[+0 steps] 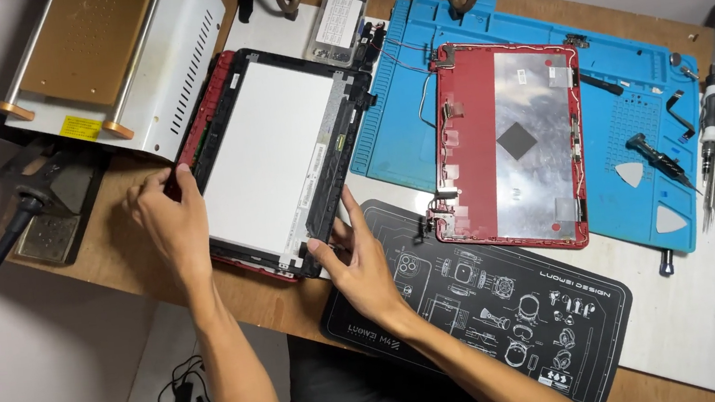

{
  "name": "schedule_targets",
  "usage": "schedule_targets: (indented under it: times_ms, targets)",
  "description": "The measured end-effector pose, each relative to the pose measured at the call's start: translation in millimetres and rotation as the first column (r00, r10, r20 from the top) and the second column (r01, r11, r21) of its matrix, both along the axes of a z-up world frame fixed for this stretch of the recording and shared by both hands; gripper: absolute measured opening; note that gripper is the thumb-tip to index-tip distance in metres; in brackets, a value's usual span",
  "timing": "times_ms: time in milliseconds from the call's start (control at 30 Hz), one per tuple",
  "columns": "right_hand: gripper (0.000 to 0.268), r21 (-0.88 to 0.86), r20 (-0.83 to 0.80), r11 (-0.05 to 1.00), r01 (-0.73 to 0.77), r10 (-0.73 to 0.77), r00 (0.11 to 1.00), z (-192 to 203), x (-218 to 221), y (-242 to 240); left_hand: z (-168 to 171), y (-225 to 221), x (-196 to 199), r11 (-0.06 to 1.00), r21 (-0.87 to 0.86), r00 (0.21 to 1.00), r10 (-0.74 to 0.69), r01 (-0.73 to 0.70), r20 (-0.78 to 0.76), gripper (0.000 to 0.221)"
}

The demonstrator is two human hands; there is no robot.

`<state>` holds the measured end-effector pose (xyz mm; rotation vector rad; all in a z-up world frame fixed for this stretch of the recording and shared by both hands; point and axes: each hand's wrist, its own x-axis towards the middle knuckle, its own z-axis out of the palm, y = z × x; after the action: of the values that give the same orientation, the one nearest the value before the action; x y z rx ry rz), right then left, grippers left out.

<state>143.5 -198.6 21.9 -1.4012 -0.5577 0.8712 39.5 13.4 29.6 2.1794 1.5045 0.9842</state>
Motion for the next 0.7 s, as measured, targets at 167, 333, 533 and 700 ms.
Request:
schedule_targets:
  times_ms: [167,333,533,700]
  targets:
    - [0.092,-0.017,-0.003,1.0,-0.012,0.012,1.0,3,4,3,-11,13,-7,0.999,-0.038,1.0,-0.006,0.007,0.023,0.035]
    - [0.095,-0.027,-0.02,0.999,-0.046,0.045,0.999,-5,18,0,9,-9,-3,0.999,-0.033,0.999,-0.034,0.034,-0.007,0.038]
    - [0.067,-0.045,-0.042,0.996,-0.078,0.076,0.996,12,49,-10,3,-50,20,0.968,0.226,0.993,-0.095,0.109,-0.074,0.036]
    - [0.039,0.003,0.328,0.999,-0.039,0.036,0.944,54,76,-49,37,-130,64,0.914,0.128,0.851,-0.405,0.384,0.335,0.023]
